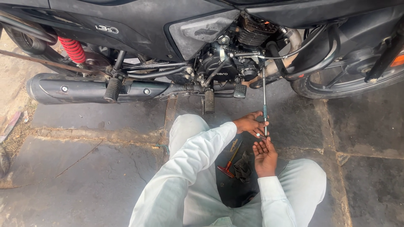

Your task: Use a t-socket wrench to tighten or loosen bolts on a motorcycle engine.

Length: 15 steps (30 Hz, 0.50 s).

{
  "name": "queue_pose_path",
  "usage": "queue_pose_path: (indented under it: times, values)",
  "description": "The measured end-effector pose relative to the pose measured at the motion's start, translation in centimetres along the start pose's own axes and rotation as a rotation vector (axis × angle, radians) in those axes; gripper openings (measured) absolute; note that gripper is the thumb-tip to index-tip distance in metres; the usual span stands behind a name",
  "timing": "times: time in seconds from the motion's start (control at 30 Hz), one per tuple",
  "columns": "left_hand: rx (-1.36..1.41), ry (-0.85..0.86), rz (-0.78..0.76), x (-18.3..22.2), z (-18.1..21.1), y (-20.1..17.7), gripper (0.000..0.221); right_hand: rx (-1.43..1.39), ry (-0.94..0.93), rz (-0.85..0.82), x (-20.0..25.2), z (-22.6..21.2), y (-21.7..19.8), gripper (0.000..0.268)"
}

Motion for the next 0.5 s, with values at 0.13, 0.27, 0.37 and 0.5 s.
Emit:
queue_pose_path:
  times: [0.13, 0.27, 0.37, 0.5]
  values:
    - [-0.034, 0.003, 0.002, 0.3, 0.4, 0.3, 0.07, 0.044, -0.144, -0.05, -1.2, -0.5, -0.8, 0.016]
    - [-0.017, -0.004, 0.016, 0.7, 0.9, 0.5, 0.095, 0.174, -0.333, -0.016, -0.1, -2.5, -0.1, 0.014]
    - [-0.031, 0.02, 0.001, 0.6, 0.9, 0.5, 0.103, 0.276, -0.448, 0.009, 0.7, -3.5, 0.4, 0.018]
    - [-0.006, -0.004, 0.029, 0.4, 0.6, 0.1, 0.1, 0.38, -0.618, 0.014, 1.8, -4.6, 1.1, 0.024]
Point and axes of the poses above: each hand's wrist, its own x-axis away from the middle knuckle, its own y-axis out of the palm, z = x × y, the point moved 9 cm from there along -x, towards the middle knuckle, and after that the axes turned 11 degrees about x, right-handed, at the moved point
